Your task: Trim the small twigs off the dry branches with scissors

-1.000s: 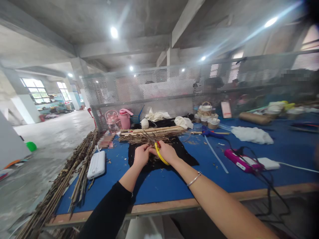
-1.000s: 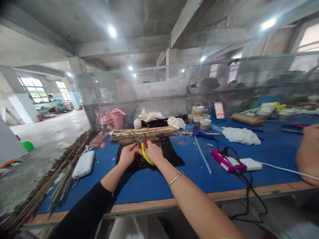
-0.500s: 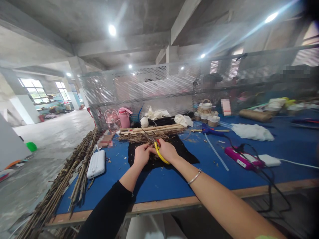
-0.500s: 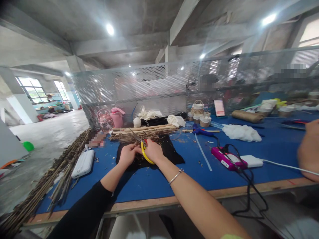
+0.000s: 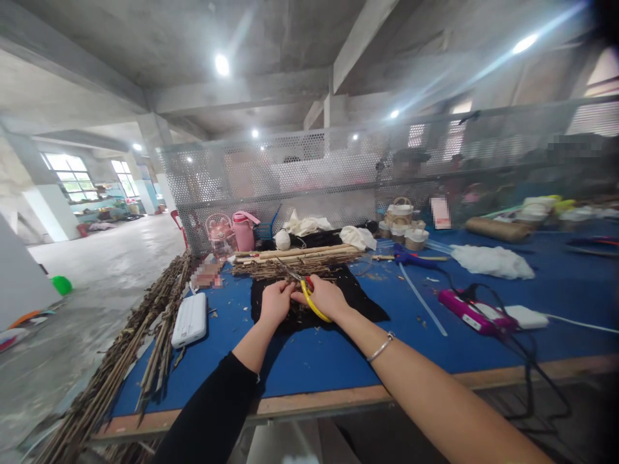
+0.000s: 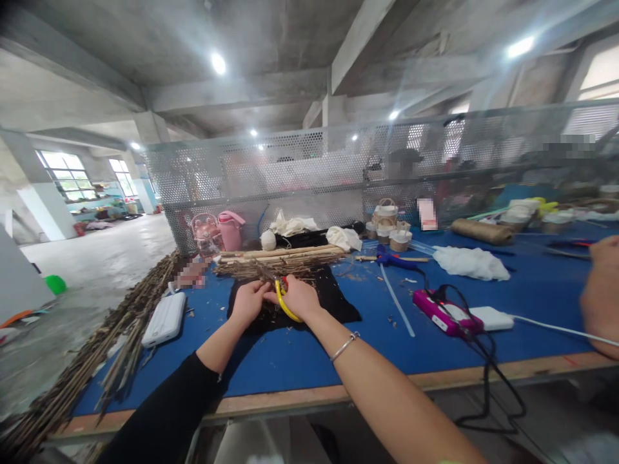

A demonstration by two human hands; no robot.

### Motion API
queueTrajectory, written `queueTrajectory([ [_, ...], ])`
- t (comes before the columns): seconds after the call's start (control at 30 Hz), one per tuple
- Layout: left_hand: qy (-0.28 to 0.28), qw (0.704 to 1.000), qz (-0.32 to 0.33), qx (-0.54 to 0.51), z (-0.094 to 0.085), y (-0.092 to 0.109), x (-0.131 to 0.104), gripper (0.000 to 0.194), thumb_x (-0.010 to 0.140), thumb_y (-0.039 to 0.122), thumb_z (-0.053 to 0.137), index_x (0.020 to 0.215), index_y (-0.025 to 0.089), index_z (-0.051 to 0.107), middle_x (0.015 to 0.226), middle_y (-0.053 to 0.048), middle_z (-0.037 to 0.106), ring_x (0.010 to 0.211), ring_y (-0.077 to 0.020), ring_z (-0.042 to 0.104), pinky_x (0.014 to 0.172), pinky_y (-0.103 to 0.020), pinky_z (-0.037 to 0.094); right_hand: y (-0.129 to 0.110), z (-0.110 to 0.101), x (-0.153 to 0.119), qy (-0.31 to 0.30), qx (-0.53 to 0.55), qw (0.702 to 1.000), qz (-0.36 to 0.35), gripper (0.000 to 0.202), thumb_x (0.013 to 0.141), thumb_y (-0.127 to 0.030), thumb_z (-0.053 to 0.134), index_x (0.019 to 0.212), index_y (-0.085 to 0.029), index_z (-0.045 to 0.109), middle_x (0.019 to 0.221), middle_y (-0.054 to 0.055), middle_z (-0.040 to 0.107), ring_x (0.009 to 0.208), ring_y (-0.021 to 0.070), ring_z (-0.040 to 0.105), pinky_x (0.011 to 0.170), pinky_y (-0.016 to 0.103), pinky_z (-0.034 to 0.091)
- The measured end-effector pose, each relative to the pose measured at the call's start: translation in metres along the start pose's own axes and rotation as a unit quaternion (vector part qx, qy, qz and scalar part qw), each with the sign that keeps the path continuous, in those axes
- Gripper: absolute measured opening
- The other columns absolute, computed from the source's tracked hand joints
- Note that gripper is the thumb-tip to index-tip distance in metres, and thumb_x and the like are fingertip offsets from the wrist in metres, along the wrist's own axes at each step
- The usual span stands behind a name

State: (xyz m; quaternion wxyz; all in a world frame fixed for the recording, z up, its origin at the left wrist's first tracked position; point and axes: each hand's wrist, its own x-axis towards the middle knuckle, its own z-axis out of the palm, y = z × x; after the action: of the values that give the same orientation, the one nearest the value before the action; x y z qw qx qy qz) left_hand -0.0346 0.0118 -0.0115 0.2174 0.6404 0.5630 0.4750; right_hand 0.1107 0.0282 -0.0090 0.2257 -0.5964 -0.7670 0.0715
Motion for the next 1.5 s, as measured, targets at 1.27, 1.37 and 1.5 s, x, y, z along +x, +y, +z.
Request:
queueTrajectory([
  [1.27, -0.02, 0.998, -0.014, -0.064, 0.0039, -0.007, -0.0011, 0.03, 0.074, 0.036, 0.05, 0.066, 0.012, 0.066, 0.058, -0.001, 0.06, 0.056, -0.0116, 0.048, 0.056, -0.022, 0.036, -0.0001, 0.0018, -0.0023, -0.006, 0.014, 1.0, -0.022, 0.052, 0.068, -0.068, 0.05, 0.087, -0.02, 0.053, 0.084, 0.008, 0.065, 0.08, 0.0232, 0.061, 0.061, 0.026, 0.036],
  [1.37, -0.025, 0.997, -0.023, -0.076, 0.0036, -0.0043, -0.0021, 0.029, 0.073, 0.035, 0.05, 0.065, 0.012, 0.066, 0.056, -0.001, 0.059, 0.054, -0.0115, 0.047, 0.055, -0.022, 0.035, 0.0021, 0.0054, -0.002, -0.005, 0.029, 0.999, -0.042, 0.057, 0.068, -0.067, 0.051, 0.096, -0.018, 0.049, 0.092, 0.009, 0.063, 0.082, 0.0233, 0.061, 0.063, 0.026, 0.036],
  [1.5, -0.023, 0.998, -0.027, -0.06, 0.0024, -0.0019, -0.0032, 0.029, 0.072, 0.035, 0.05, 0.062, 0.012, 0.064, 0.054, -0.001, 0.058, 0.053, -0.0111, 0.046, 0.053, -0.022, 0.034, 0.0031, 0.0065, -0.002, -0.006, 0.036, 0.998, -0.05, 0.058, 0.067, -0.066, 0.053, 0.098, -0.017, 0.048, 0.097, 0.011, 0.061, 0.089, 0.0233, 0.059, 0.065, 0.026, 0.037],
])
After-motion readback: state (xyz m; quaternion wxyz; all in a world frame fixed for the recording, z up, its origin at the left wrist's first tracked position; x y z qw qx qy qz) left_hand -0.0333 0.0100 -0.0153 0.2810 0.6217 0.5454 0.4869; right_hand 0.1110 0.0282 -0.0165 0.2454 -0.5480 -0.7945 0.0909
